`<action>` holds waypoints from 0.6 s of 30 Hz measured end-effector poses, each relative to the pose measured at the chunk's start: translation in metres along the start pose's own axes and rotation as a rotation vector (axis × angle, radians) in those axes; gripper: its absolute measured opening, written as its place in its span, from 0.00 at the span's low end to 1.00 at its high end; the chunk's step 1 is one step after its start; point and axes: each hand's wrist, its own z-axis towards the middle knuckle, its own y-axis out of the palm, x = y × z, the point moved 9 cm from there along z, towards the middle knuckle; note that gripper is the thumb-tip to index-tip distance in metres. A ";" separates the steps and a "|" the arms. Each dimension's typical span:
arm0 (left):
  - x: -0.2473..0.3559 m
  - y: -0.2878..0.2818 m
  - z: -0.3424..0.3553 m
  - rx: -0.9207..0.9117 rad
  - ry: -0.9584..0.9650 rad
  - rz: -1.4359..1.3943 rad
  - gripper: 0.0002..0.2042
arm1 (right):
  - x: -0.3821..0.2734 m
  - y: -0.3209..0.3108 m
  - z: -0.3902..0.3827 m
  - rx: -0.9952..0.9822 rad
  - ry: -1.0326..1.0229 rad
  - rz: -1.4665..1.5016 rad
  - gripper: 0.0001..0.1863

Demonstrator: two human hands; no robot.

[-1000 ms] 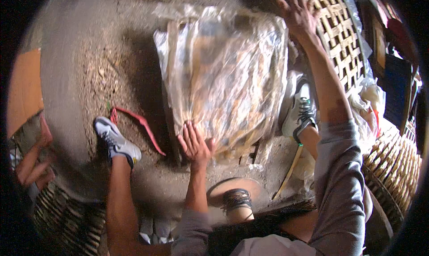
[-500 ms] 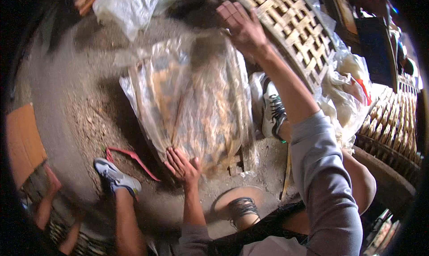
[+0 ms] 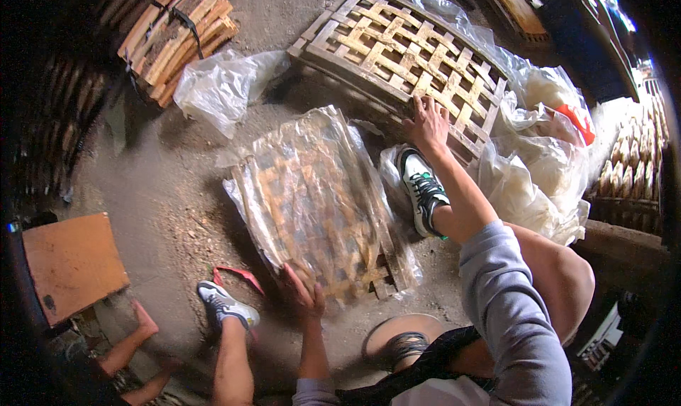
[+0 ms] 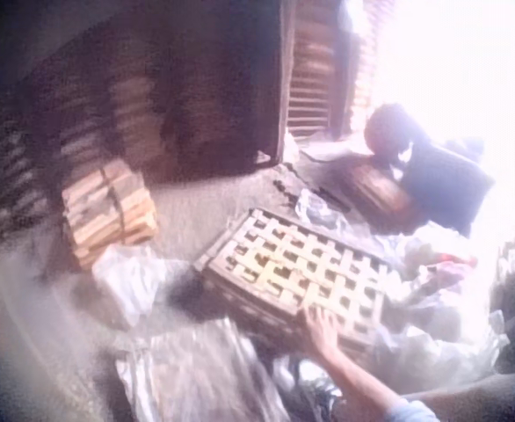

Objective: The person sits on the floor and uses a small wooden stick to scrape and pry at the surface of a wooden lattice panel. They repeatedly scrape different areas, flip the panel, and continue scraping. The person also wraps the panel in plastic and later unwraps it to resume scraping.

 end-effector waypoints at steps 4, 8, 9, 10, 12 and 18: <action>0.012 -0.011 0.000 0.045 0.046 -0.004 0.44 | 0.017 -0.033 0.006 0.000 -0.033 0.143 0.30; 0.013 -0.016 0.005 0.095 0.052 0.035 0.42 | 0.040 -0.055 0.025 0.106 -0.091 0.102 0.17; 0.010 -0.029 0.003 0.119 0.043 0.029 0.41 | 0.023 -0.074 0.026 0.169 -0.146 0.116 0.15; 0.015 -0.039 0.007 0.127 0.048 0.010 0.40 | 0.019 -0.099 0.026 0.235 -0.183 0.114 0.14; 0.022 -0.066 0.014 0.143 0.051 -0.014 0.39 | 0.029 -0.119 0.051 0.128 -0.141 0.034 0.20; 0.059 -0.176 0.083 0.239 0.265 0.105 0.32 | 0.120 -0.280 0.105 0.336 -0.171 -0.222 0.19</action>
